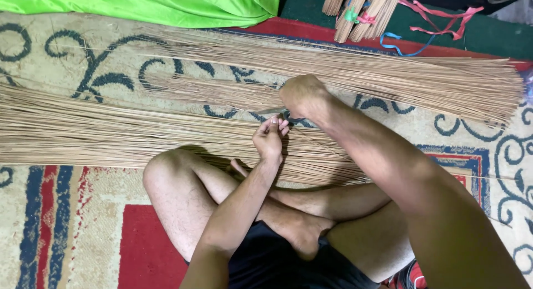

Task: The person sorts and aligns thin wooden sticks for broom assembly.

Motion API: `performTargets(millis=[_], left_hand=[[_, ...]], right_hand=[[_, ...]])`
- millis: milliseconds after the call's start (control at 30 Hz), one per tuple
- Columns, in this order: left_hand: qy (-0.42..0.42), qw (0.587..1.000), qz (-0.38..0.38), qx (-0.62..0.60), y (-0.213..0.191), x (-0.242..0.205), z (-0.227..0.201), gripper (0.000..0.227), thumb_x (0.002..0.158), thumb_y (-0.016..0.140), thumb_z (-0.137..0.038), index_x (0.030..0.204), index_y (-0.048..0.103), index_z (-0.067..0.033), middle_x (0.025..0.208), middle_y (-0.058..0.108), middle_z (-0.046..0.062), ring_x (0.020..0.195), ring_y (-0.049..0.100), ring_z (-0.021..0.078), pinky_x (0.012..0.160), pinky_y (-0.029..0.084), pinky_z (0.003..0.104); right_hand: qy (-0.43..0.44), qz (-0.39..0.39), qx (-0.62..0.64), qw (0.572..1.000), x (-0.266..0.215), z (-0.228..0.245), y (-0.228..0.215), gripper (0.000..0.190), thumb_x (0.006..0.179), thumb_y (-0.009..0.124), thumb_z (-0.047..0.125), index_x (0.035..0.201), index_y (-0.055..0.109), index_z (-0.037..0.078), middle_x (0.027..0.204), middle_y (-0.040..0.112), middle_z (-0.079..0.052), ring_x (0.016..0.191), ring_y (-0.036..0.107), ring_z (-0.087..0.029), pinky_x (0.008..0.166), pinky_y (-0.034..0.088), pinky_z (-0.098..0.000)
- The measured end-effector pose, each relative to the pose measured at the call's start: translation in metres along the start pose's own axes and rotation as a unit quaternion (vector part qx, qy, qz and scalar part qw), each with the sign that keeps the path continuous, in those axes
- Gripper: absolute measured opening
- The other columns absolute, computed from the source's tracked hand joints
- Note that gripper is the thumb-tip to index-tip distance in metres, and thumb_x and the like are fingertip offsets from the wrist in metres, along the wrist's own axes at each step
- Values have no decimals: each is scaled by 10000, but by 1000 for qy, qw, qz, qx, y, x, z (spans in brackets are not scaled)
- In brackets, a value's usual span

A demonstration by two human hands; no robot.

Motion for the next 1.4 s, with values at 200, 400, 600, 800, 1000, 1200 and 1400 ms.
performTargets(millis=[200, 400, 600, 800, 1000, 1200, 1400], left_hand=[[-5, 1000, -1, -3, -9, 9, 10, 168, 1023, 607, -27, 1135, 687, 68, 937, 739, 236, 845, 779, 341, 768, 678, 444], [11, 999, 29, 24, -4, 3, 3, 176, 1030, 601, -30, 1145, 685, 72, 951, 739, 221, 872, 777, 318, 808, 672, 434], [26, 999, 32, 26, -8, 4, 10, 172, 1023, 614, -20, 1142, 689, 79, 954, 738, 264, 881, 767, 379, 809, 662, 497], [22, 998, 35, 44, -15, 2, 7, 178, 1024, 620, -32, 1149, 692, 72, 966, 744, 239, 894, 773, 360, 820, 664, 493], [5, 999, 28, 20, -12, -1, -16, 199, 1048, 578, -69, 1179, 671, 48, 948, 738, 171, 899, 784, 297, 831, 683, 437], [41, 999, 29, -12, -1, 9, -57, 136, 1045, 593, -100, 1089, 680, -5, 940, 736, 119, 906, 783, 255, 832, 687, 411], [109, 994, 17, -22, -52, 71, -96, 177, 1057, 569, -97, 1154, 675, 5, 963, 741, 146, 937, 792, 276, 831, 696, 434]], right_hand=[[-49, -83, 160, 982, -15, -64, 26, 360, 834, 793, 354, 992, 810, 31, 1007, 765, -238, 1043, 736, -433, 850, 604, -565], [20, -121, 287, 950, -22, -128, 122, 312, 852, 776, 233, 1015, 755, -32, 981, 728, -312, 1033, 716, -493, 860, 606, -557], [71, -153, 373, 912, -21, -150, 176, 277, 888, 751, 228, 1061, 768, 12, 987, 751, -298, 1045, 717, -478, 864, 603, -563], [189, -171, 363, 896, 62, -158, 281, 251, 752, 831, 285, 989, 810, 205, 949, 769, -139, 916, 769, -366, 772, 643, -493], [-147, -442, 425, 776, -69, -50, 159, 164, 927, 666, 108, 1042, 769, 53, 898, 719, -166, 908, 705, -366, 834, 565, -459], [-165, -319, 518, 776, -101, -31, 188, 237, 991, 504, 36, 1087, 709, -35, 925, 716, -263, 925, 712, -463, 841, 576, -499], [-159, -326, 522, 772, -113, -45, 200, 169, 988, 530, 47, 1024, 667, -45, 901, 675, -323, 912, 668, -535, 771, 541, -575]])
Point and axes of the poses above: each hand's wrist, its own x-axis towards the middle knuckle, its own y-axis out of the palm, z = x × y, the point moved 4 cm from there along x, towards the middle knuckle
